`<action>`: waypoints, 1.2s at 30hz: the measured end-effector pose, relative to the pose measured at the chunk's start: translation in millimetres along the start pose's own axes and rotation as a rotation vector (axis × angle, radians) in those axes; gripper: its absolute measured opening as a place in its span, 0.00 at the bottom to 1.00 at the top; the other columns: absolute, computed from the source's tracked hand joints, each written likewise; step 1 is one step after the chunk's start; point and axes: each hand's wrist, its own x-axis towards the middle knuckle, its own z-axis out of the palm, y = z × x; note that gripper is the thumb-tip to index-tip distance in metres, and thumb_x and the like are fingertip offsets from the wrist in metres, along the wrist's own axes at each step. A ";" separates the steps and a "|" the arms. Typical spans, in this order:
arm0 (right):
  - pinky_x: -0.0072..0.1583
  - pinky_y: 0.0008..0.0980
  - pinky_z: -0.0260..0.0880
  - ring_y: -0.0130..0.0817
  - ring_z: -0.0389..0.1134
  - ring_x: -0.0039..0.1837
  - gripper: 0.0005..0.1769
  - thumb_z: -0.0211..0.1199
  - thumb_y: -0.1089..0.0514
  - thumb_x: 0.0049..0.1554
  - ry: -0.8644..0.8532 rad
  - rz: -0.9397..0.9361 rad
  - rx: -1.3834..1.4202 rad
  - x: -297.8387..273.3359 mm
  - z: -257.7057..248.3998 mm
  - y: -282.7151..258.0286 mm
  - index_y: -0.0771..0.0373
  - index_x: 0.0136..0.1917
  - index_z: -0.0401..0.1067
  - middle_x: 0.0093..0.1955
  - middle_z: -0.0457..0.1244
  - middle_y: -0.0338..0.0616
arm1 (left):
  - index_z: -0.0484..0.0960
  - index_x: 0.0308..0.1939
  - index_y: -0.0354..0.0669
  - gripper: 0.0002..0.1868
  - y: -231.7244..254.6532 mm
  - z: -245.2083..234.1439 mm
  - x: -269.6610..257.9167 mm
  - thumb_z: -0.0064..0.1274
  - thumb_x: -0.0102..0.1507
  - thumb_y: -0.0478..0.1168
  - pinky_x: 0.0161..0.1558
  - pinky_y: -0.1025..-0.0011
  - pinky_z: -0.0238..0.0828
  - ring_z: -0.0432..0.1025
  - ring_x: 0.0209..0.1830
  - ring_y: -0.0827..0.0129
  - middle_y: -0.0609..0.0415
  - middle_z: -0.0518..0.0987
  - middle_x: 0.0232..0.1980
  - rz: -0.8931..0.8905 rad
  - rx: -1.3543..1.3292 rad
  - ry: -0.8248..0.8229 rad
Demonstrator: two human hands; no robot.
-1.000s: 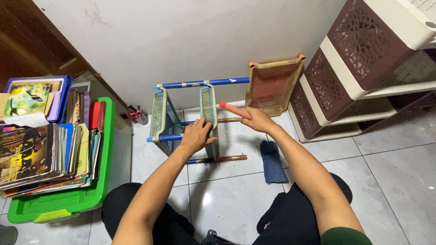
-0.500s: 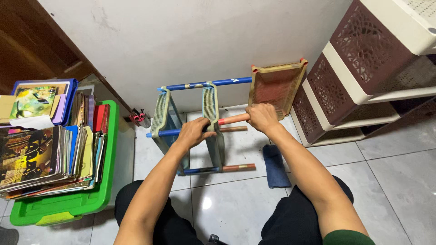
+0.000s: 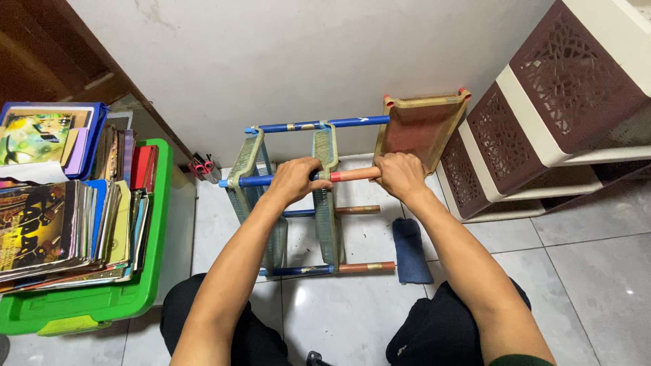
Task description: The person assembles a small plastic storage rack by inserting blue and orange rods into the frame slots. They wipe each rod with a blue cloth before insertion and place the rods into the rack frame one by one.
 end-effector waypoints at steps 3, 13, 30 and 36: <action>0.45 0.50 0.70 0.49 0.72 0.44 0.16 0.73 0.44 0.46 -0.011 0.025 0.027 3.8 6.3 1.7 0.56 0.37 0.77 0.38 0.69 0.46 | 0.81 0.38 0.40 0.28 -1.0 -0.1 2.8 0.66 0.52 0.60 0.39 0.50 0.69 0.75 0.41 0.47 0.48 0.82 0.38 0.028 0.002 0.027; 0.44 0.47 0.68 0.47 0.71 0.41 0.13 0.74 0.48 0.43 0.105 -0.016 -0.016 7.8 15.6 0.9 0.57 0.35 0.76 0.35 0.68 0.46 | 0.81 0.40 0.40 0.28 0.3 -1.0 5.6 0.65 0.52 0.61 0.40 0.52 0.71 0.76 0.41 0.49 0.48 0.82 0.39 0.003 -0.026 0.027; 0.36 0.44 0.65 0.43 0.68 0.32 0.03 0.67 0.55 0.50 0.153 -0.080 -0.014 15.6 19.3 -5.4 0.53 0.36 0.76 0.29 0.65 0.43 | 0.80 0.38 0.40 0.27 -6.8 5.3 4.6 0.66 0.53 0.60 0.40 0.52 0.70 0.75 0.40 0.48 0.49 0.81 0.37 0.026 -0.010 0.066; 0.40 0.43 0.65 0.42 0.68 0.35 0.07 0.67 0.56 0.53 0.346 -0.110 -0.011 10.2 23.7 -3.7 0.55 0.34 0.74 0.30 0.65 0.42 | 0.80 0.36 0.39 0.27 -4.1 9.4 9.5 0.66 0.54 0.60 0.40 0.51 0.69 0.75 0.40 0.47 0.48 0.80 0.36 0.038 -0.002 0.054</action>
